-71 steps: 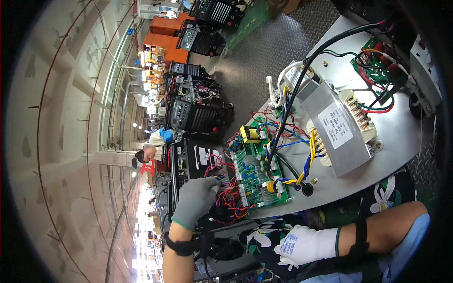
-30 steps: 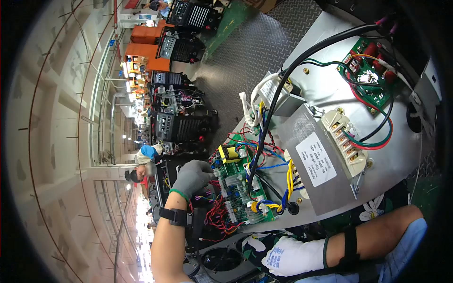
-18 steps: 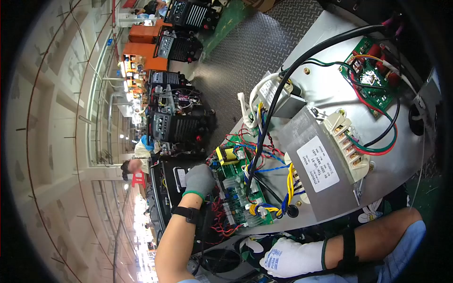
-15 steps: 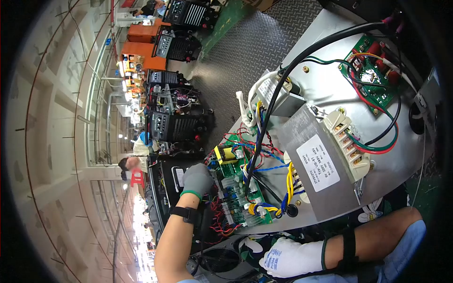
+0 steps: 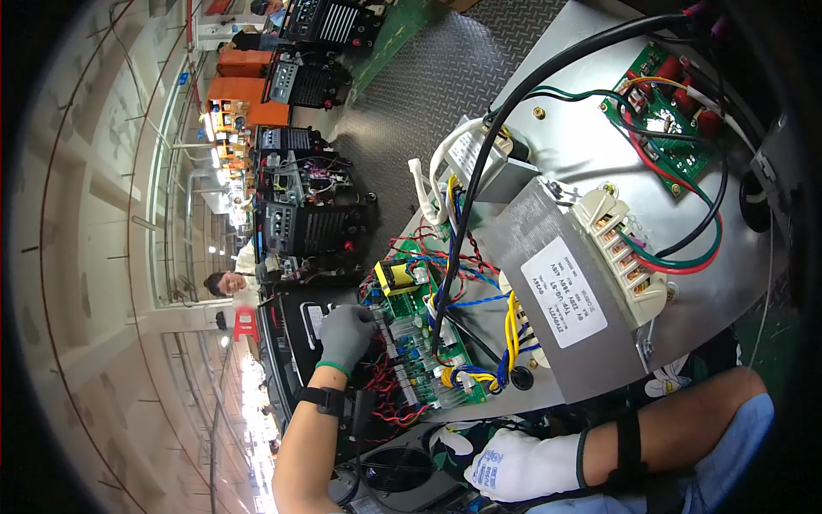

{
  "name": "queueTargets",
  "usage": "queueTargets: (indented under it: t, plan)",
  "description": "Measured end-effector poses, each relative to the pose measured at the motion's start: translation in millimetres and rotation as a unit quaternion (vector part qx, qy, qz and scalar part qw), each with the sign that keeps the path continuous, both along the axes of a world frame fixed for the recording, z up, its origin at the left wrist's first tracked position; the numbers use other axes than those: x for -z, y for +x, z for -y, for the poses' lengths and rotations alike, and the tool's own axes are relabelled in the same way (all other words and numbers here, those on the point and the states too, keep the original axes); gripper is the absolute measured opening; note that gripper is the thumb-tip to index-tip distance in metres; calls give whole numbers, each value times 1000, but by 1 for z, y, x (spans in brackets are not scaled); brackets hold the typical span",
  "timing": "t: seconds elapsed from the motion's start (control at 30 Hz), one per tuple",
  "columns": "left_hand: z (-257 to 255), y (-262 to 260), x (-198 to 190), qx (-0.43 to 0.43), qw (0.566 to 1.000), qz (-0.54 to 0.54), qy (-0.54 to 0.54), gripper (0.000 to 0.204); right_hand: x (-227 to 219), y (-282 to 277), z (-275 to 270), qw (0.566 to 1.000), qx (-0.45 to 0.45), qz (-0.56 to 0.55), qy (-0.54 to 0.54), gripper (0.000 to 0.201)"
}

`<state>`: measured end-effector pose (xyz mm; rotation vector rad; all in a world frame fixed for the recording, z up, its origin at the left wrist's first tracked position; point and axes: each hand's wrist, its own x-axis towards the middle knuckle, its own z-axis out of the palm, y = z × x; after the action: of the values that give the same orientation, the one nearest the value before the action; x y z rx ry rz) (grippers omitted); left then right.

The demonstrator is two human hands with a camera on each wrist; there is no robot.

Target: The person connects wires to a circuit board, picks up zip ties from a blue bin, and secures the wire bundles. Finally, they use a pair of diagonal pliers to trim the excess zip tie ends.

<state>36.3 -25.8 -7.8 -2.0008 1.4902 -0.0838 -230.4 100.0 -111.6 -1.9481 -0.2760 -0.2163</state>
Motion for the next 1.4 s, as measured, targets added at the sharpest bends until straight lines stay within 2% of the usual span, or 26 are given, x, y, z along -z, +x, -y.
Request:
queueTargets:
  t: [0.27, 0.33, 0.47, 0.53, 0.57, 0.77, 0.87, 1.0, 1.07, 1.1, 1.13, 1.17, 1.2, 1.23, 1.27, 1.3, 1.33, 1.37, 1.4]
  plan:
    - [-5, -8, 6, 20, 999, 15, -45, 20, -3, -3, -1, 1000, 14, 2, -25, 17]
    - [-3, -15, 5, -14, 999, 37, -24, 20, -1, -4, -1, 1000, 16, 9, -18, 17]
    - [-8, -3, 12, -6, 998, 40, -46, 18, 5, -3, -3, 1000, 18, 25, 6, 16]
    - [-12, -3, 14, 95, 989, 68, -88, 18, 6, -2, -5, 999, 27, 30, -1, 17]
    - [-12, -5, 13, 95, 989, 68, -88, 18, 6, -2, -6, 999, 36, 35, -8, 17]
    - [-9, -2, 8, 47, 996, 64, -43, 19, 6, 4, -5, 999, 20, 19, -44, 19]
    - [-4, -7, 8, 45, 996, 73, 17, 19, 7, 7, -6, 998, 15, 11, -56, 19]
    - [-3, -7, -6, 7, 999, -45, 1, 20, 7, 5, -3, 998, 18, 18, -58, 21]
    - [-5, -4, -9, -11, 996, -84, -20, 20, 2, -3, 5, 994, 66, 32, -83, 28]
    - [-7, -1, -10, -50, 985, -156, -57, 18, 1, -2, 7, 994, 64, 32, -85, 28]
    - [-9, 1, -12, -90, 965, -227, -94, 17, -1, -1, 9, 996, 82, 13, -41, 35]
    - [-12, 0, -15, -93, 965, -225, -96, 17, -3, 1, 9, 995, 99, -5, 3, 42]
    - [-13, -8, -20, -134, 942, -290, -101, 16, -1, 6, 6, 994, 110, 2, -29, 51]
    - [-13, -20, -25, -171, 913, -355, -105, 15, 2, 9, 5, 994, 107, 4, -31, 51]
    - [-12, -43, -32, -224, 906, -345, -96, 15, 0, 9, 9, 997, 69, -14, 30, 53]
    - [-16, -58, -38, -224, 906, -346, -96, 15, -1, 8, 13, 995, 33, -32, 90, 54]
    - [-20, -70, -42, -215, 911, -342, -90, 15, -3, 8, 14, 995, 34, -33, 90, 54]
    - [-24, -82, -47, -205, 915, -337, -83, 14, -4, 8, 15, 981, 56, -39, 183, 49]
    - [-35, -92, -52, -151, 908, -381, -87, 13, -6, 8, 16, 958, 77, -45, 273, 46]
